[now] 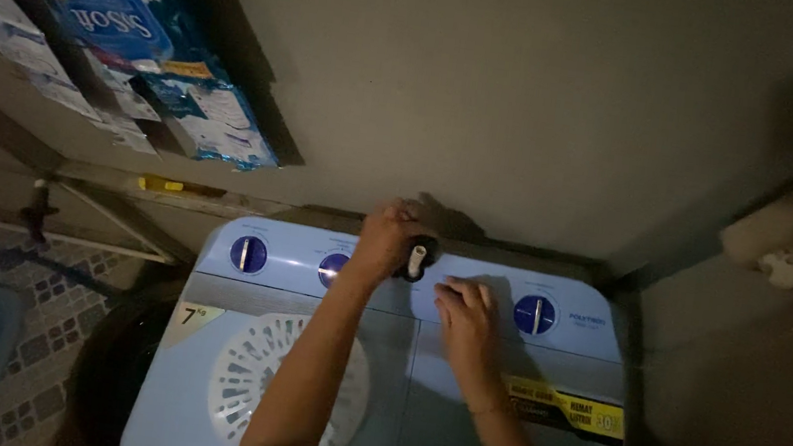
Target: Operating a twin-tub washing machine to wash and spin-dry small clothing items like socks.
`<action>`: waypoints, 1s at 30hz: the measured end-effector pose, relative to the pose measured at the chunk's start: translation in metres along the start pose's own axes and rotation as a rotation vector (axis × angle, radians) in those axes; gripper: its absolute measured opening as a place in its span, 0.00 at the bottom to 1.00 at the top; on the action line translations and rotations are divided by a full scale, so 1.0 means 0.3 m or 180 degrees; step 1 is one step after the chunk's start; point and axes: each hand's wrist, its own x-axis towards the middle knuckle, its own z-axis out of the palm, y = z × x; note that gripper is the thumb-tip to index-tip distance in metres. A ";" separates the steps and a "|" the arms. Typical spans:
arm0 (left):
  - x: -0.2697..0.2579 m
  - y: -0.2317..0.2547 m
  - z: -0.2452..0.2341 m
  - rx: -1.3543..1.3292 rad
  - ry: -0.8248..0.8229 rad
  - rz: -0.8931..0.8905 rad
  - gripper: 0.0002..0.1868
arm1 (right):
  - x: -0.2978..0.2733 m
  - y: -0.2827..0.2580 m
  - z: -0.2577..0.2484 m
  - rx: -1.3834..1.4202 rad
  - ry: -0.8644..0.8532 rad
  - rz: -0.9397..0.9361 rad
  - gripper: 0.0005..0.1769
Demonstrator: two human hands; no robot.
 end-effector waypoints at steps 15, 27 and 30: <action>-0.101 -0.182 -0.171 -0.0231 0.0310 -0.0545 0.11 | -0.033 0.042 0.051 -0.0384 -0.0235 0.0075 0.12; -0.306 0.120 -0.029 0.0268 0.0423 -0.0193 0.12 | -0.041 0.098 0.058 -0.0081 -0.0313 -0.0099 0.14; -0.371 0.255 0.035 0.0085 0.0508 -0.0050 0.15 | -0.035 0.140 0.029 -0.0078 -0.0503 -0.0340 0.23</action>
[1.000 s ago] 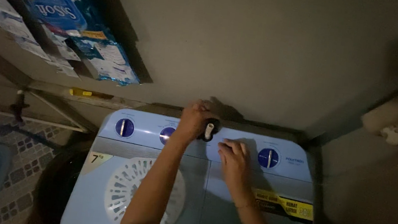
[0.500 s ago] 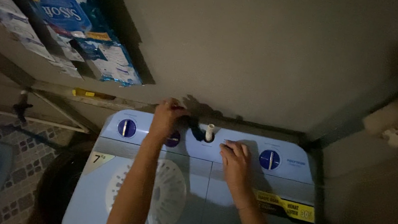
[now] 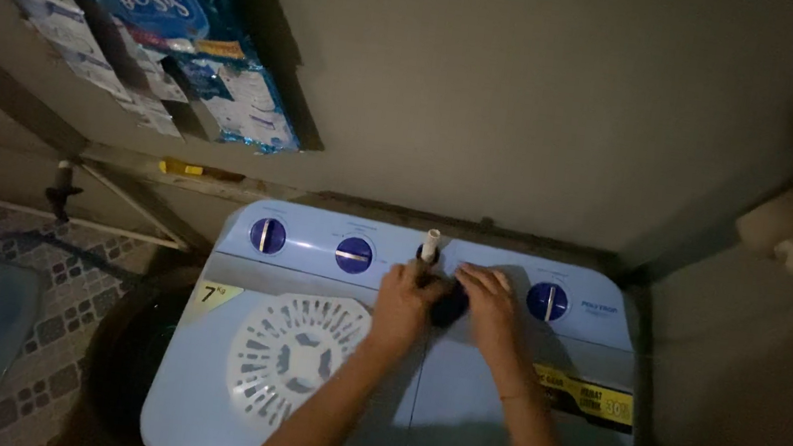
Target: Operating a twin-tub washing machine to wash and spin-dry small clothing items like socks.
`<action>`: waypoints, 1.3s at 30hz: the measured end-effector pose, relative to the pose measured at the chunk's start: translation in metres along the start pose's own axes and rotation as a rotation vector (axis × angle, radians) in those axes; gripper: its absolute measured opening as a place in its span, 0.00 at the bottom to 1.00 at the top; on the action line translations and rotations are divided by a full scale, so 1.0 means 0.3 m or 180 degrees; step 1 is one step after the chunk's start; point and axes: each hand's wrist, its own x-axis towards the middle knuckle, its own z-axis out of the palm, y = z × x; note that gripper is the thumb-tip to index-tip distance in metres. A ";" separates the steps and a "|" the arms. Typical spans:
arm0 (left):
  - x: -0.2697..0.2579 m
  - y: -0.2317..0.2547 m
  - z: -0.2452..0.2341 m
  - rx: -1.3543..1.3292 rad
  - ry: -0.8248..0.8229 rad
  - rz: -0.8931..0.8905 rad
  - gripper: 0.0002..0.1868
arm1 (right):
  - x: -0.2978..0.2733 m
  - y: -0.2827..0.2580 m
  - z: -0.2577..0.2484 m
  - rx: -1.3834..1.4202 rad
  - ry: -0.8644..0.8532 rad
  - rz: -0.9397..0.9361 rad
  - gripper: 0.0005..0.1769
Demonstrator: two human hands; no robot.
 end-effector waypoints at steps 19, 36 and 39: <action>-0.153 0.197 -0.102 -0.0439 -0.0590 -0.0016 0.24 | -0.043 0.064 -0.006 0.0679 -0.0104 0.0644 0.17; -0.075 0.274 0.071 -0.0639 -0.0223 -0.0545 0.23 | -0.267 0.011 -0.223 0.0917 -0.0028 0.2359 0.18; -0.072 0.362 0.219 -0.0741 -0.0246 -0.0183 0.21 | -0.286 0.054 -0.233 0.1002 0.0518 0.1637 0.15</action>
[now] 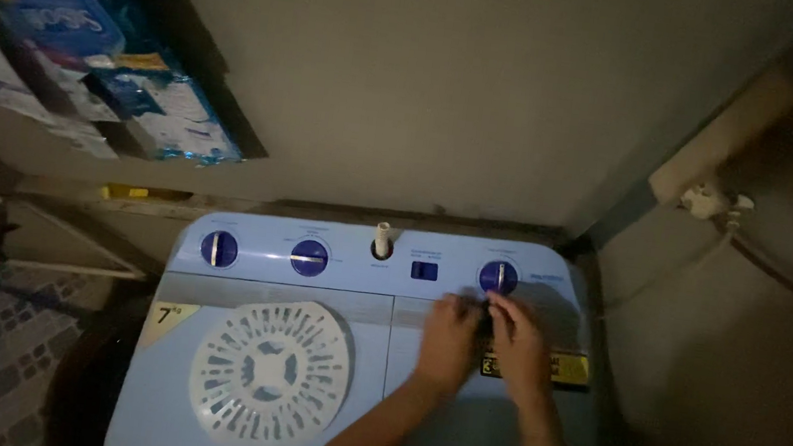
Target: Operating a twin-tub washing machine to wash and spin-dry small clothing items like socks.
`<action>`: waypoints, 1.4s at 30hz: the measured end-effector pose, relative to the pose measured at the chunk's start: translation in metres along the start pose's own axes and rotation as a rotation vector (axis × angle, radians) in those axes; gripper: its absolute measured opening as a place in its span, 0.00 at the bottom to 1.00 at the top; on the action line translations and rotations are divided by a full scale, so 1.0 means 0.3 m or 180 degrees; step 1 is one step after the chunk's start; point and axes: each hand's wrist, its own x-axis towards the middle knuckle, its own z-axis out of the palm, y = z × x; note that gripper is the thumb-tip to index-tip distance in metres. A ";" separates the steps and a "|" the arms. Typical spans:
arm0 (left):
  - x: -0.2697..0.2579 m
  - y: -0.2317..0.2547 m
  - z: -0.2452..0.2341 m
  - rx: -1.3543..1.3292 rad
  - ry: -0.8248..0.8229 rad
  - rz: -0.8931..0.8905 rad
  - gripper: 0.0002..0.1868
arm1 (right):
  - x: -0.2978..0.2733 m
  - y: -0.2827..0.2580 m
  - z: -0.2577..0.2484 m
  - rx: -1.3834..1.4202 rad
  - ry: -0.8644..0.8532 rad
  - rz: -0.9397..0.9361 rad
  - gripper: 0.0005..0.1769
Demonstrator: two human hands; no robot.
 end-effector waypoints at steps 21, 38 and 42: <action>0.066 0.205 0.140 0.0375 -0.0637 -0.0247 0.25 | -0.020 0.222 -0.226 -0.0482 -0.0173 0.0355 0.17; 0.058 0.245 0.370 0.0473 -0.0763 -0.0319 0.27 | 0.008 0.279 -0.363 -0.0061 0.0480 0.0306 0.16; 0.031 0.272 0.569 -0.0340 -0.0680 0.0530 0.22 | 0.005 0.232 -0.401 -0.0385 0.0278 0.0545 0.16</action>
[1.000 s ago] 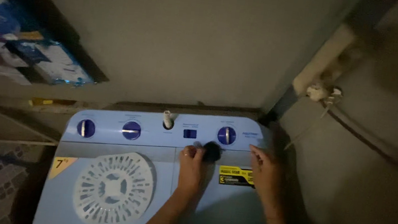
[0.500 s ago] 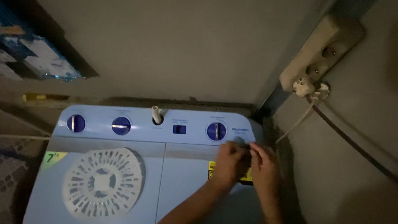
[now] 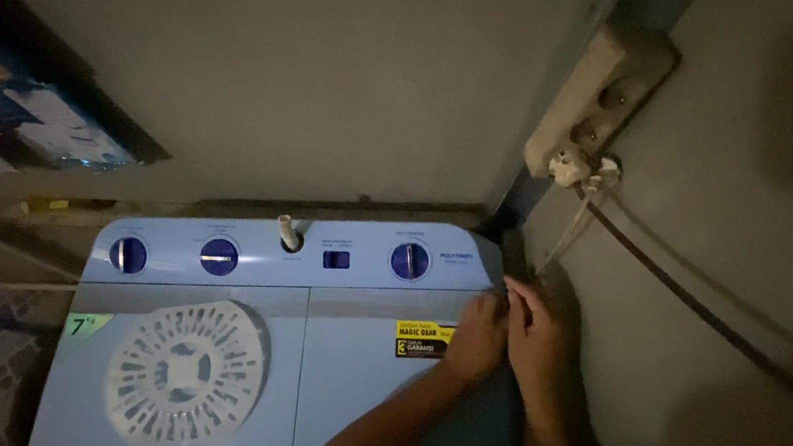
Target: Operating a twin-tub washing machine to wash and spin-dry small clothing items like socks.
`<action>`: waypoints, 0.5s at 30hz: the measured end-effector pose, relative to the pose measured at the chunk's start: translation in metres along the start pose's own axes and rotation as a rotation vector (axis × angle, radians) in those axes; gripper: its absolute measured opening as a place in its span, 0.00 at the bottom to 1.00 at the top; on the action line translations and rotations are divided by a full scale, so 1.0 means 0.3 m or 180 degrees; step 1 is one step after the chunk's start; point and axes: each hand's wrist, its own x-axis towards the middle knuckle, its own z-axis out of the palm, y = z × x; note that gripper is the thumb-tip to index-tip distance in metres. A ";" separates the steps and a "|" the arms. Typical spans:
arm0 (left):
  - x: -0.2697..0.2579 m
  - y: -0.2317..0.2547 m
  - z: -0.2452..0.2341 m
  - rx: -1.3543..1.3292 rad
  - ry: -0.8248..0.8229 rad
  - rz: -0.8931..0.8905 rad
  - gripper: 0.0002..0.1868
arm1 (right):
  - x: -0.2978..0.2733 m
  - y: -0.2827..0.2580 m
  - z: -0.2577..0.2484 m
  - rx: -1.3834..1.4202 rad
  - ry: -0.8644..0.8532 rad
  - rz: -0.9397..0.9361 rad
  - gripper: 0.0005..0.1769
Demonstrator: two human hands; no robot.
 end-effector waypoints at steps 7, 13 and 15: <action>-0.140 0.043 -0.297 -0.2320 -0.1248 -0.1261 0.17 | 0.009 -0.009 0.041 0.0615 0.0131 -0.0326 0.16; -0.267 -0.101 -0.575 -0.3404 0.1123 -0.2405 0.20 | -0.021 -0.162 0.154 -0.0066 -0.1347 0.0826 0.19; -0.277 -0.053 -0.688 0.0589 0.0768 -0.0534 0.31 | -0.045 -0.143 0.238 -0.0085 -0.1477 -0.0856 0.27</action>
